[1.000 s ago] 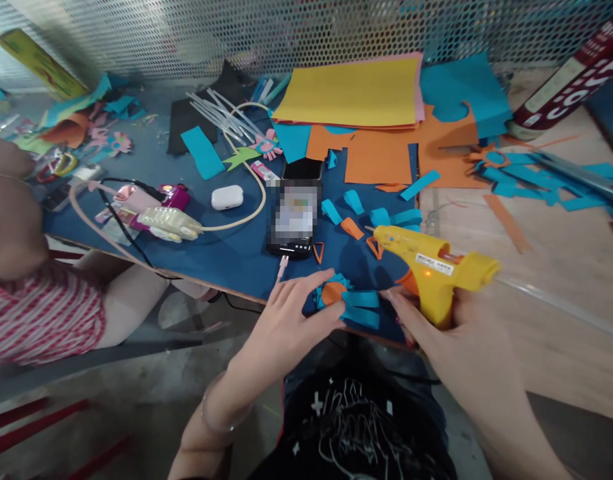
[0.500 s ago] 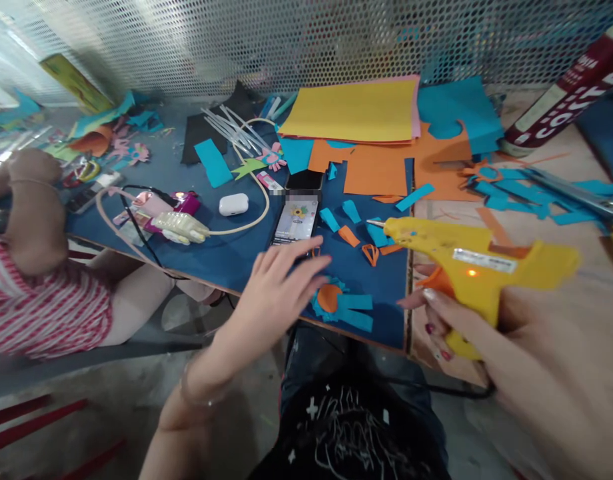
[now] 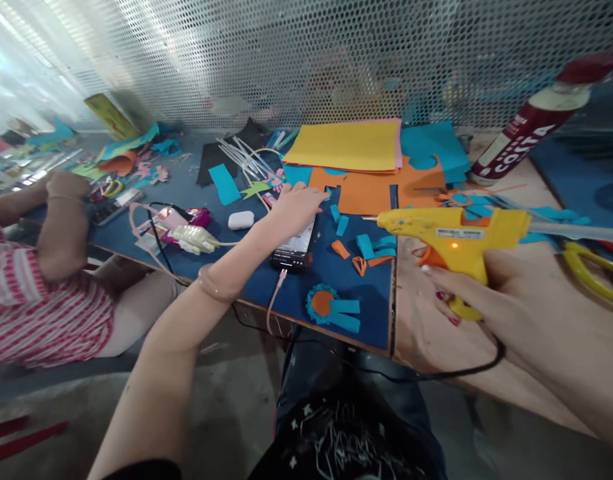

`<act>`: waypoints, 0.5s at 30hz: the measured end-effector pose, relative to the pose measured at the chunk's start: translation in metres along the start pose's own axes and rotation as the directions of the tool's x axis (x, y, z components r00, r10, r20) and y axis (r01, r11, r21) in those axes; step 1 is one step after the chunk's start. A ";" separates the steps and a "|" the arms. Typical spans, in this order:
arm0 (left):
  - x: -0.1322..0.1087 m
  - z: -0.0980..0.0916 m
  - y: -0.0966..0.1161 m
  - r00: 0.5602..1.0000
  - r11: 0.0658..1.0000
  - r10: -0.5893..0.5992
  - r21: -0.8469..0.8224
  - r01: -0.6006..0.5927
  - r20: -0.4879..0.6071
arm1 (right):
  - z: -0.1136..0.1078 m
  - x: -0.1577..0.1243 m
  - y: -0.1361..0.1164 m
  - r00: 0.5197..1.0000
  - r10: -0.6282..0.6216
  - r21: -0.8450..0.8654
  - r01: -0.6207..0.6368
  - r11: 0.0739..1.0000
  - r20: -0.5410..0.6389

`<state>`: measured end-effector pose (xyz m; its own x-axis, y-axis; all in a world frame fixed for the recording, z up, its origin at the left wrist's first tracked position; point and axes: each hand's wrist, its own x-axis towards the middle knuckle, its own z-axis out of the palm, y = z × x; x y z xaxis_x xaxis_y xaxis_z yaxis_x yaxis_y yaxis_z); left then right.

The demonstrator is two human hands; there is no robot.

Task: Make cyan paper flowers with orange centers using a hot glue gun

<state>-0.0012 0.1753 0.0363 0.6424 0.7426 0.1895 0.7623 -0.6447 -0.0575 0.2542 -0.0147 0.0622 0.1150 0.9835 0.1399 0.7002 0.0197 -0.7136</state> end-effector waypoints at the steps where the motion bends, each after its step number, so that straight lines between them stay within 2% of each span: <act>1: 0.007 0.000 0.000 0.999 0.999 0.032 -0.006 -0.032 0.011 | -0.001 0.002 -0.004 0.998 0.052 0.084 -0.055 0.995 0.041; 3: 0.022 0.002 0.001 0.994 0.994 0.099 -0.054 -0.097 0.053 | -0.004 0.007 -0.013 0.988 0.129 0.188 -0.144 0.971 0.090; 8: 0.047 0.007 0.005 0.988 0.976 0.119 -0.193 -0.099 0.095 | -0.005 0.012 -0.019 0.978 0.205 0.189 -0.208 0.960 0.038; 11: 0.045 0.006 0.004 0.989 0.957 0.129 -0.270 -0.106 0.067 | -0.002 0.011 -0.012 0.984 0.173 0.219 -0.180 0.959 0.050; 15: 0.026 -0.005 0.000 0.992 0.912 0.129 -0.393 -0.120 -0.005 | -0.001 0.013 -0.007 0.984 0.152 0.281 -0.173 0.944 0.096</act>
<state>0.0154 0.1937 0.0459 0.7347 0.6527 0.1850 0.5865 -0.7482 0.3103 0.2515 -0.0020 0.0701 0.1516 0.9878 -0.0365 0.4435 -0.1010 -0.8906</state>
